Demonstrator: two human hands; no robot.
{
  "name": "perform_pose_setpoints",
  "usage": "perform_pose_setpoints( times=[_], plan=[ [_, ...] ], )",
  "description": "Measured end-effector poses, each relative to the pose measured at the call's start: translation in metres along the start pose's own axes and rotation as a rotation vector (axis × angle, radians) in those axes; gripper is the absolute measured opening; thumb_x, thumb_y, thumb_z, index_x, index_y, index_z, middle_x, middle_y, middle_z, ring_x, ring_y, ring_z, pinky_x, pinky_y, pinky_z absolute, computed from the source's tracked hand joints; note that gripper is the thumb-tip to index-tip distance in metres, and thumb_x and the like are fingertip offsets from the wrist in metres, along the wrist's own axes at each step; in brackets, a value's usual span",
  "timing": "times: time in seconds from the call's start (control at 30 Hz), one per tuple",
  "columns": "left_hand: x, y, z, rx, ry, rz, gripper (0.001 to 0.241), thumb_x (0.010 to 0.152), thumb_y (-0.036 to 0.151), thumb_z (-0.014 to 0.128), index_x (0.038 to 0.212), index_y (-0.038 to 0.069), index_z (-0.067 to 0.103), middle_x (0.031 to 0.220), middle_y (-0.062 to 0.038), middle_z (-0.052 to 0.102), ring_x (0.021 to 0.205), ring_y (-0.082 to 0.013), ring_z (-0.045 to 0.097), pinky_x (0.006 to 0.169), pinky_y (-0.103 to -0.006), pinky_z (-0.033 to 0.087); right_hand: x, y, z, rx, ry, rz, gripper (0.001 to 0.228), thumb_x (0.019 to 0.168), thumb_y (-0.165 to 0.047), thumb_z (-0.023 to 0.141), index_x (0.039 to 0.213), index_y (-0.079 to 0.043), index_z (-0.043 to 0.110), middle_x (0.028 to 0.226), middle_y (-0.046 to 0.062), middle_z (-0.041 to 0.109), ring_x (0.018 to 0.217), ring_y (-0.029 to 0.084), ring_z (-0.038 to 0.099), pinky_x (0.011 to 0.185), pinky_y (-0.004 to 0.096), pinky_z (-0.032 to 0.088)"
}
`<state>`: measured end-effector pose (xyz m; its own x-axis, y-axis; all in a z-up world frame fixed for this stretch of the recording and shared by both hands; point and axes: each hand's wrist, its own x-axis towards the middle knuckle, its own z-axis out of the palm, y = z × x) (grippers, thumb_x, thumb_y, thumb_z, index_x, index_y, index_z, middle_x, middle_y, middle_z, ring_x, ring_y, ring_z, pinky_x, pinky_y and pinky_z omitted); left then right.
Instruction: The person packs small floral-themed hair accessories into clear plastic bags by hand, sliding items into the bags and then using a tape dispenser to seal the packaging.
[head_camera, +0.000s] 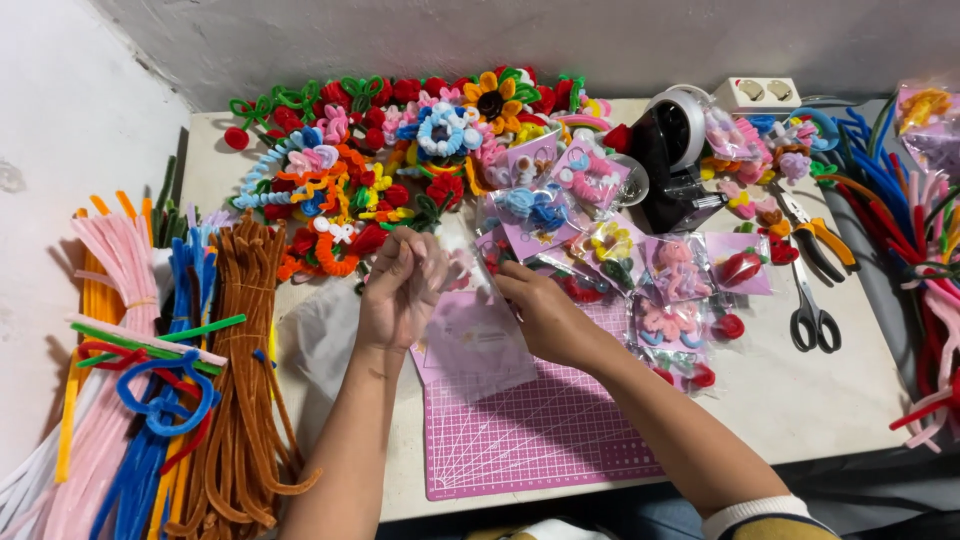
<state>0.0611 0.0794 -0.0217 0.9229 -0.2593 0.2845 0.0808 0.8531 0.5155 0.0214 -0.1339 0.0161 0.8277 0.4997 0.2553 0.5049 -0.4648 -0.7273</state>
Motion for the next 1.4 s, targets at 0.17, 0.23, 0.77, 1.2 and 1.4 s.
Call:
perform_pose_setpoints(
  times=[0.17,0.23,0.77,1.2,1.4],
  plan=[
    [-0.01,-0.008,0.027,0.026,-0.059,-0.108,0.017,0.102,0.019,0.053,0.095,0.005,0.049,0.08,-0.012,0.047,0.072,-0.0211,0.057,0.079,-0.0352,0.053,-0.019,0.001,-0.059,0.017,0.084,0.224,0.02,0.083,-0.002,0.076,0.101,-0.01,0.073,0.084,0.011,0.072,0.069,0.027,0.07,0.061,0.035,0.056],
    [-0.014,-0.014,0.038,0.038,-0.076,-0.139,0.017,0.102,0.017,0.054,0.095,0.003,0.05,0.082,-0.014,0.05,0.074,-0.0237,0.059,0.077,-0.0354,0.053,-0.027,0.016,-0.078,0.047,0.151,0.307,0.022,0.085,-0.002,0.075,0.105,-0.011,0.073,0.084,0.011,0.075,0.065,0.025,0.068,0.059,0.036,0.055],
    [-0.029,-0.053,0.062,1.397,-0.416,-0.067,0.019,0.105,0.024,0.053,0.105,0.01,0.065,0.096,-0.01,0.062,0.092,-0.0331,0.069,0.083,-0.0393,0.057,-0.043,0.057,-0.067,0.409,0.617,0.038,0.038,0.094,0.015,0.049,0.129,0.005,0.062,0.092,0.018,0.063,0.06,0.024,0.068,0.056,0.035,0.057],
    [-0.025,-0.056,0.046,1.555,-0.288,0.152,0.013,0.103,0.03,0.059,0.1,0.021,0.068,0.086,-0.001,0.053,0.078,-0.0214,0.067,0.074,-0.0291,0.058,-0.044,0.052,-0.056,0.074,0.564,0.011,0.037,0.087,0.011,0.06,0.115,-0.003,0.079,0.067,0.014,0.066,0.056,0.021,0.067,0.059,0.035,0.055],
    [-0.023,-0.053,0.054,1.519,-0.276,0.199,0.011,0.102,0.024,0.06,0.098,0.017,0.067,0.086,-0.003,0.056,0.082,-0.025,0.067,0.076,-0.0332,0.058,-0.042,0.039,-0.056,0.033,0.5,0.034,0.039,0.085,0.011,0.058,0.114,-0.006,0.08,0.063,0.012,0.064,0.056,0.02,0.061,0.059,0.035,0.053]
  ],
)
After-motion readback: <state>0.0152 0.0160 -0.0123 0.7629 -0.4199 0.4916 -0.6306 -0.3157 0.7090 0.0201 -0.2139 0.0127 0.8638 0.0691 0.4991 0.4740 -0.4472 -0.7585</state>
